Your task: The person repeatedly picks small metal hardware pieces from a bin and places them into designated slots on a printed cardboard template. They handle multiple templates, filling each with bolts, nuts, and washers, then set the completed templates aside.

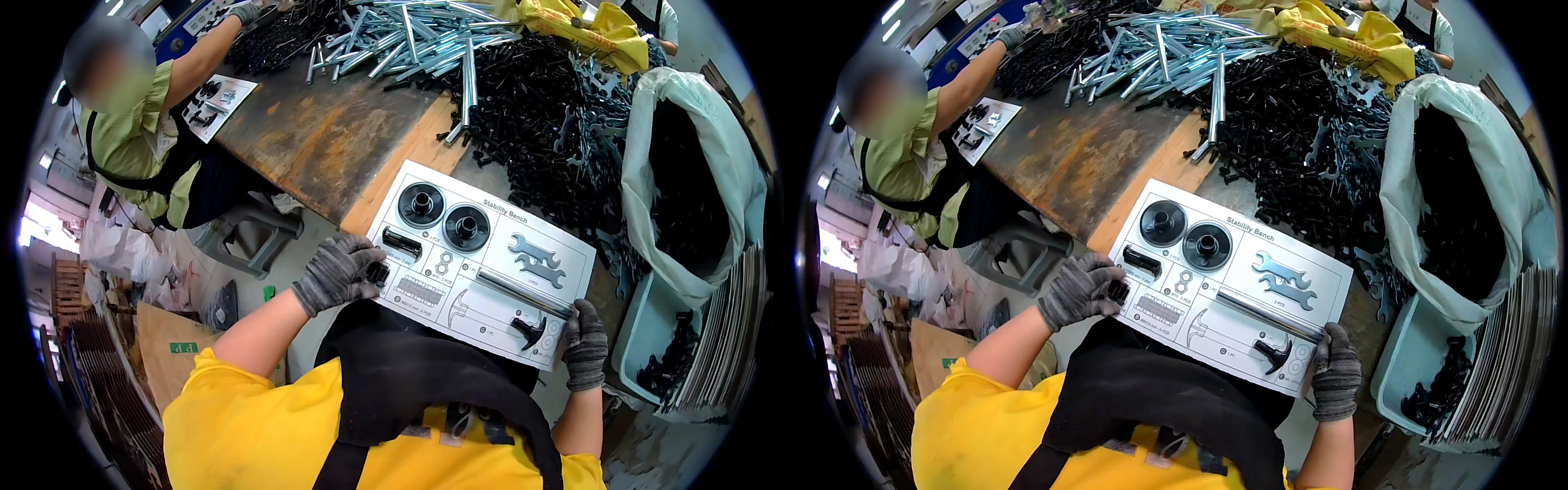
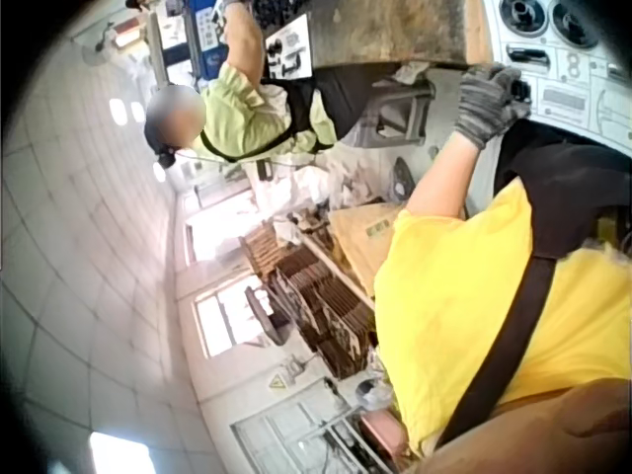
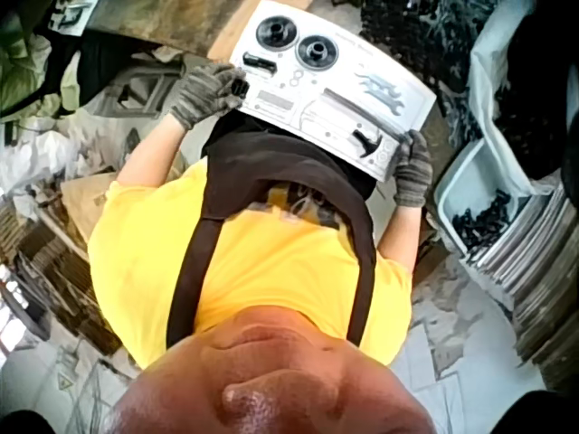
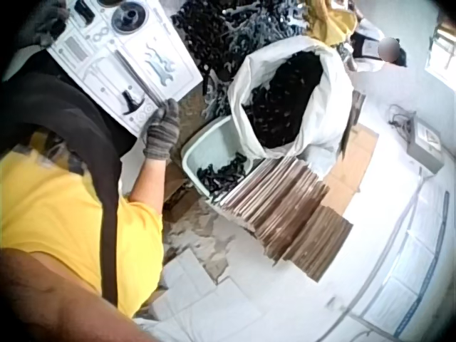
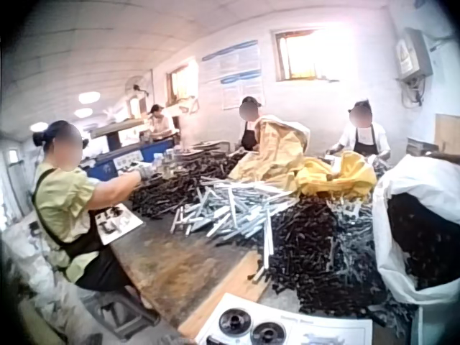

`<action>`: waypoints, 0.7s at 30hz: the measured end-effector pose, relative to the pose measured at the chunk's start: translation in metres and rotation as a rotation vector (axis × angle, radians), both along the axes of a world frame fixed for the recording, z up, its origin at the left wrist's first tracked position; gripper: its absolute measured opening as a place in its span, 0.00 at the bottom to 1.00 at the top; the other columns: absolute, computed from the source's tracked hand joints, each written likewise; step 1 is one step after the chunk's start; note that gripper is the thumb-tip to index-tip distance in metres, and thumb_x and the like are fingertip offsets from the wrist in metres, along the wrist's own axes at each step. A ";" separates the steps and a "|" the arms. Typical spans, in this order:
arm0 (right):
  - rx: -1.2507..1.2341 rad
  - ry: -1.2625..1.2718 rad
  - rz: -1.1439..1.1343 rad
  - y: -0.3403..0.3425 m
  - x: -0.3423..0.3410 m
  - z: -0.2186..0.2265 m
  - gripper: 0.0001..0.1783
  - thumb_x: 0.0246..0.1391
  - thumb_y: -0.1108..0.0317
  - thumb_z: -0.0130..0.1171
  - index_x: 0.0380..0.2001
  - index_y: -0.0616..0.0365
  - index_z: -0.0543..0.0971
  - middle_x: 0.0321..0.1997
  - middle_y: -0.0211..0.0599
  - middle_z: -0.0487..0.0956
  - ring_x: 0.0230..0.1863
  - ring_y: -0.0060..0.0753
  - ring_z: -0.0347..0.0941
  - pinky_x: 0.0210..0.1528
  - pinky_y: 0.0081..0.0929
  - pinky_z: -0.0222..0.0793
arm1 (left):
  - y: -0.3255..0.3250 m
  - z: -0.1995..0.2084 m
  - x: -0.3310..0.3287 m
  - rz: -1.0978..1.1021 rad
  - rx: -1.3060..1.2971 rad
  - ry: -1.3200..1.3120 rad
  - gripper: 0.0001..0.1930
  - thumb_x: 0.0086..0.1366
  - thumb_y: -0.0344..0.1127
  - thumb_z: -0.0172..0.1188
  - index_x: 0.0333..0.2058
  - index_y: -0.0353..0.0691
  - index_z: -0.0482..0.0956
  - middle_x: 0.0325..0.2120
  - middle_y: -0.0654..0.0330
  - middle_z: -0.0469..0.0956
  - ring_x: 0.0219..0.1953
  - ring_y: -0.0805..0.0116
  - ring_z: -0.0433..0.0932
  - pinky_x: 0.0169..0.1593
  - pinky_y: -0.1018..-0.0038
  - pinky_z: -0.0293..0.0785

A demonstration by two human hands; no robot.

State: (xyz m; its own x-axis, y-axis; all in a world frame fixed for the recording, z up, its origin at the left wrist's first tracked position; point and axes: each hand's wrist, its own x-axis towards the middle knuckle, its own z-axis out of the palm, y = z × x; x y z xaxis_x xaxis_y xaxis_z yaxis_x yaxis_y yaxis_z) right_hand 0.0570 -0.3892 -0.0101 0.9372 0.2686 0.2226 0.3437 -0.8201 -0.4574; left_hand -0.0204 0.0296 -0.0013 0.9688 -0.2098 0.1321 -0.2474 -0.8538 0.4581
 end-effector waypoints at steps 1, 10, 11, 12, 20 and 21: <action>0.006 -0.009 0.005 0.000 0.000 -0.001 0.13 0.50 0.72 0.50 0.41 0.55 0.73 0.35 0.46 0.76 0.36 0.47 0.73 0.38 0.35 0.69 | 0.003 -0.004 0.004 -0.038 -0.059 0.045 0.29 0.35 0.45 0.69 0.39 0.42 0.73 0.34 0.55 0.71 0.36 0.56 0.72 0.39 0.66 0.69; -0.003 0.088 -0.054 0.002 -0.006 -0.006 0.15 0.49 0.75 0.48 0.42 0.59 0.72 0.39 0.48 0.74 0.39 0.47 0.72 0.41 0.35 0.68 | 0.004 -0.005 -0.009 0.256 -0.144 -0.014 0.29 0.37 0.43 0.67 0.40 0.37 0.74 0.31 0.52 0.72 0.34 0.59 0.72 0.40 0.68 0.69; -0.020 0.071 -0.032 0.002 -0.006 -0.005 0.15 0.49 0.76 0.48 0.42 0.59 0.71 0.39 0.49 0.74 0.39 0.47 0.72 0.41 0.35 0.68 | 0.007 -0.007 -0.017 0.364 -0.213 0.036 0.29 0.37 0.42 0.67 0.40 0.36 0.73 0.31 0.52 0.72 0.33 0.60 0.72 0.39 0.69 0.70; -0.036 0.056 -0.005 0.003 -0.004 -0.004 0.15 0.49 0.76 0.48 0.42 0.58 0.71 0.39 0.49 0.74 0.39 0.48 0.72 0.41 0.35 0.68 | 0.009 -0.012 -0.025 0.464 -0.310 0.190 0.24 0.43 0.36 0.66 0.41 0.34 0.72 0.29 0.55 0.71 0.30 0.68 0.72 0.36 0.74 0.70; -0.077 0.042 0.131 0.006 0.008 0.013 0.15 0.48 0.74 0.47 0.42 0.55 0.71 0.32 0.50 0.75 0.33 0.52 0.72 0.34 0.41 0.68 | 0.003 -0.006 -0.034 0.701 -0.906 0.592 0.12 0.55 0.27 0.56 0.39 0.33 0.72 0.25 0.62 0.72 0.28 0.76 0.72 0.31 0.80 0.72; -0.094 0.052 0.142 0.005 0.008 0.014 0.15 0.48 0.73 0.47 0.42 0.54 0.71 0.32 0.50 0.75 0.33 0.52 0.72 0.34 0.42 0.68 | 0.005 -0.009 -0.034 0.704 -0.917 0.608 0.11 0.55 0.27 0.55 0.39 0.33 0.72 0.25 0.62 0.73 0.28 0.76 0.72 0.31 0.80 0.72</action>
State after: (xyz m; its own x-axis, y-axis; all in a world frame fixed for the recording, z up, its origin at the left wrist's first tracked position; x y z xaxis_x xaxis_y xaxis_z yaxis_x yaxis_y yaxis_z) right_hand 0.0650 -0.3845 0.0042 0.8979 0.4165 0.1421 0.4370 -0.8052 -0.4009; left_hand -0.0544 0.0342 -0.0102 0.7880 0.2956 -0.5400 0.5735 -0.0337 0.8185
